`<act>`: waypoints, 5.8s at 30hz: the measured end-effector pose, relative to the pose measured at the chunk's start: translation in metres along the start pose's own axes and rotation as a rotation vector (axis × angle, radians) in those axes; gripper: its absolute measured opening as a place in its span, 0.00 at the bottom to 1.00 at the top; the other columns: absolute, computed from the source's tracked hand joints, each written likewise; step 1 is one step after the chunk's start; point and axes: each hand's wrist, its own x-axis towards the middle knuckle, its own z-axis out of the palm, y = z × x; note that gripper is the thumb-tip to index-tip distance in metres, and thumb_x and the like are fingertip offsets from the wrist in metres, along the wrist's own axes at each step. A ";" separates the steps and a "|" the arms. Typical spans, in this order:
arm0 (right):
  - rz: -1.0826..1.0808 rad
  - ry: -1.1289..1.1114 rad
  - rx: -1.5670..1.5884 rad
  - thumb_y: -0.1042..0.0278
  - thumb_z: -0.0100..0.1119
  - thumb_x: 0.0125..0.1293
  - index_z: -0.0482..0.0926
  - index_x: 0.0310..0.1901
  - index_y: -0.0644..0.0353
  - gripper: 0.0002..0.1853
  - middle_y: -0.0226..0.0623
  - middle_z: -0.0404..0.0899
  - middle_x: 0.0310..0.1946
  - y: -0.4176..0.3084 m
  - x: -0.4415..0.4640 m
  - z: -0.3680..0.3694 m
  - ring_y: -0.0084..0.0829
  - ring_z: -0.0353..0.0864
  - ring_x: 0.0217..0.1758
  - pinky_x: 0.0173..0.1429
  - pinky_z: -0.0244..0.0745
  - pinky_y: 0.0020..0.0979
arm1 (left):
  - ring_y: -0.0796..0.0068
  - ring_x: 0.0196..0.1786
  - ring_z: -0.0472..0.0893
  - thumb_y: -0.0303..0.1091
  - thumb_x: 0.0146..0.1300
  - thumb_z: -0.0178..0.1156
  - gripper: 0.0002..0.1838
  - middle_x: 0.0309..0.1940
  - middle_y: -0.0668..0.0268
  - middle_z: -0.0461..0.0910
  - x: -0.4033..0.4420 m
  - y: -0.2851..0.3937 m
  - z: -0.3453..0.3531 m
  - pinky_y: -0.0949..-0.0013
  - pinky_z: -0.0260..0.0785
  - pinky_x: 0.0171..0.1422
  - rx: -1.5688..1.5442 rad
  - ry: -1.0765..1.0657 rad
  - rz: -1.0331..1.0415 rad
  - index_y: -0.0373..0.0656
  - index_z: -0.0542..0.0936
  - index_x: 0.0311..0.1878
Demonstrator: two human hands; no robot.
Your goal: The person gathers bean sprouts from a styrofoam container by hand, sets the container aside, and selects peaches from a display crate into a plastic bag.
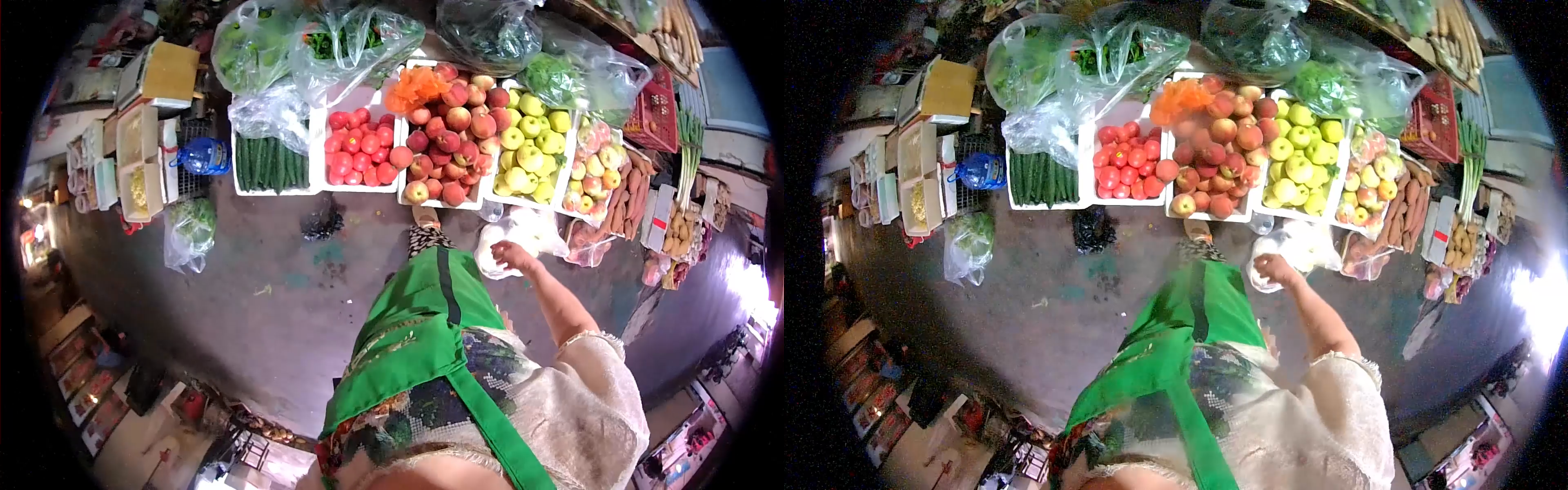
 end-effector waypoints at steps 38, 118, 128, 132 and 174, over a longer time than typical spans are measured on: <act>-0.865 -0.110 -0.189 0.68 0.61 0.60 0.80 0.51 0.62 0.17 0.48 0.78 0.40 -0.254 0.002 0.168 0.47 0.79 0.47 0.54 0.75 0.41 | 0.58 0.71 0.65 0.30 0.65 0.62 0.50 0.78 0.55 0.47 0.022 0.233 0.042 0.57 0.70 0.64 -0.070 -0.370 0.349 0.52 0.39 0.80; -0.635 0.686 -0.753 0.70 0.56 0.59 0.67 0.65 0.48 0.29 0.43 0.70 0.58 -0.242 0.258 0.108 0.46 0.69 0.62 0.64 0.62 0.49 | 0.46 0.68 0.67 0.46 0.58 0.58 0.33 0.66 0.49 0.66 0.258 0.067 0.106 0.50 0.58 0.71 0.785 -0.077 0.712 0.46 0.70 0.68; -0.710 0.774 -0.283 0.67 0.72 0.47 0.69 0.64 0.50 0.39 0.40 0.72 0.57 -0.229 0.233 0.104 0.43 0.71 0.61 0.64 0.63 0.45 | 0.52 0.68 0.68 0.44 0.57 0.55 0.33 0.64 0.55 0.71 0.251 0.097 0.119 0.54 0.58 0.68 0.787 -0.160 0.658 0.45 0.70 0.67; -0.528 0.838 0.134 0.69 0.76 0.48 0.67 0.65 0.58 0.41 0.43 0.69 0.61 -0.185 0.205 0.111 0.40 0.70 0.65 0.64 0.71 0.41 | 0.52 0.67 0.69 0.44 0.57 0.55 0.33 0.62 0.55 0.72 0.248 0.108 0.127 0.54 0.59 0.67 0.818 -0.145 0.638 0.45 0.70 0.67; -0.476 1.052 -0.060 0.68 0.72 0.47 0.70 0.62 0.57 0.37 0.44 0.72 0.52 -0.124 0.199 0.023 0.46 0.72 0.58 0.64 0.69 0.40 | 0.48 0.61 0.72 0.41 0.54 0.54 0.32 0.60 0.54 0.72 0.263 0.102 0.146 0.53 0.62 0.63 0.789 -0.128 0.614 0.44 0.71 0.65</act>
